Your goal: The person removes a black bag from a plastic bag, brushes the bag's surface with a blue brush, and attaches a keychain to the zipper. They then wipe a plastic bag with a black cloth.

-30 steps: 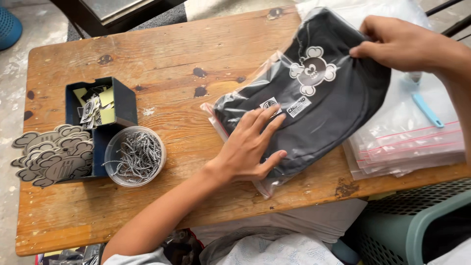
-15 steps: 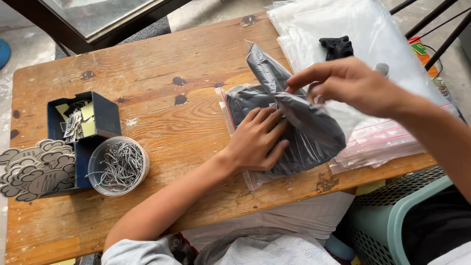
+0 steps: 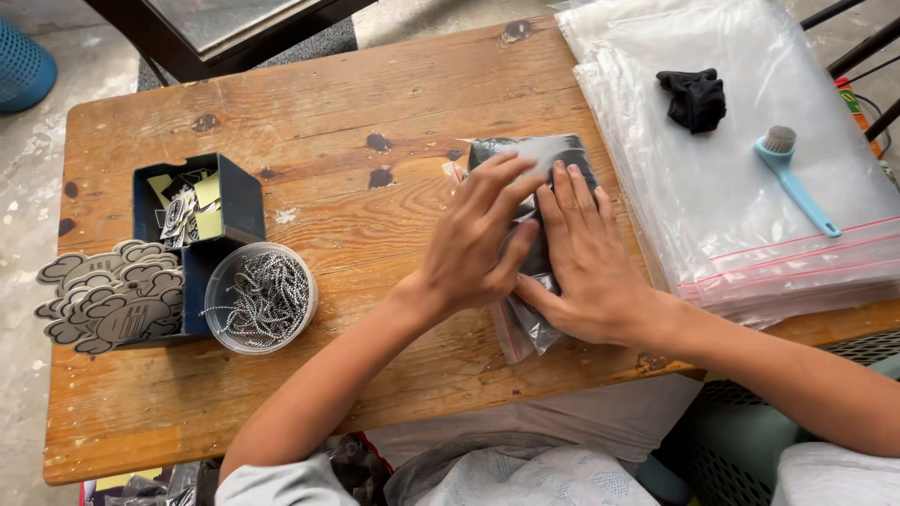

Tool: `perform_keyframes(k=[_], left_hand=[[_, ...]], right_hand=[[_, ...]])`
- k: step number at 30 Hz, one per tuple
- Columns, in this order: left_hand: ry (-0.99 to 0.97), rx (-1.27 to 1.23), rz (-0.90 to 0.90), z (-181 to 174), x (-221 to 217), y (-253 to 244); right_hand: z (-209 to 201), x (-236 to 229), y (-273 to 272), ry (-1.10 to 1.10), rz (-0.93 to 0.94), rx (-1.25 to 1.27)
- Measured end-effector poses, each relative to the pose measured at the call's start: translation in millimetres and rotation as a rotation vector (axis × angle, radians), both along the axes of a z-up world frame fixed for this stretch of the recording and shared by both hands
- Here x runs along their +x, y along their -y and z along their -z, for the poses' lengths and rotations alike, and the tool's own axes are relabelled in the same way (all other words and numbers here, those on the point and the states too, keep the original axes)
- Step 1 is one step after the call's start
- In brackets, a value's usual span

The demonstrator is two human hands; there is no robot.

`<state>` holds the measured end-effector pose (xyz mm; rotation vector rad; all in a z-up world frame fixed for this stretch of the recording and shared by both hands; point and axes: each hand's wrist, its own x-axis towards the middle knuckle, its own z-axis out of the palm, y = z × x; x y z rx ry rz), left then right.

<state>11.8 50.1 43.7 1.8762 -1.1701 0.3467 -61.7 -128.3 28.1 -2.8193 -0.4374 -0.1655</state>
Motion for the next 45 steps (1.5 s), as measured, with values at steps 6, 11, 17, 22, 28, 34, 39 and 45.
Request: perform_keyframes(k=[6, 11, 17, 22, 28, 34, 39, 45], left_hand=[[0.158, 0.399, -0.15, 32, 9, 8], [0.156, 0.421, -0.139, 40, 12, 2], [0.169, 0.45, -0.159, 48, 12, -2], [0.146, 0.439, -0.144, 52, 14, -3], [0.153, 0.422, -0.125, 58, 18, -1], [0.169, 0.438, -0.166, 35, 30, 21], [0.12, 0.387, 0.055, 59, 66, 55], [0.032, 0.389, 0.107, 60, 67, 43]], right_hand=[[5, -11, -9, 0.134, -0.012, -0.108], [9, -8, -11, 0.15, -0.019, -0.164], [11, -7, -15, 0.159, -0.03, -0.248], [14, -7, -17, 0.167, -0.027, -0.284], [16, -6, -17, 0.164, -0.009, -0.358], [27, -6, -19, 0.129, -0.005, -0.318], [44, -5, -14, 0.158, -0.002, -0.336], [24, -10, -20, 0.18, -0.057, -0.367]])
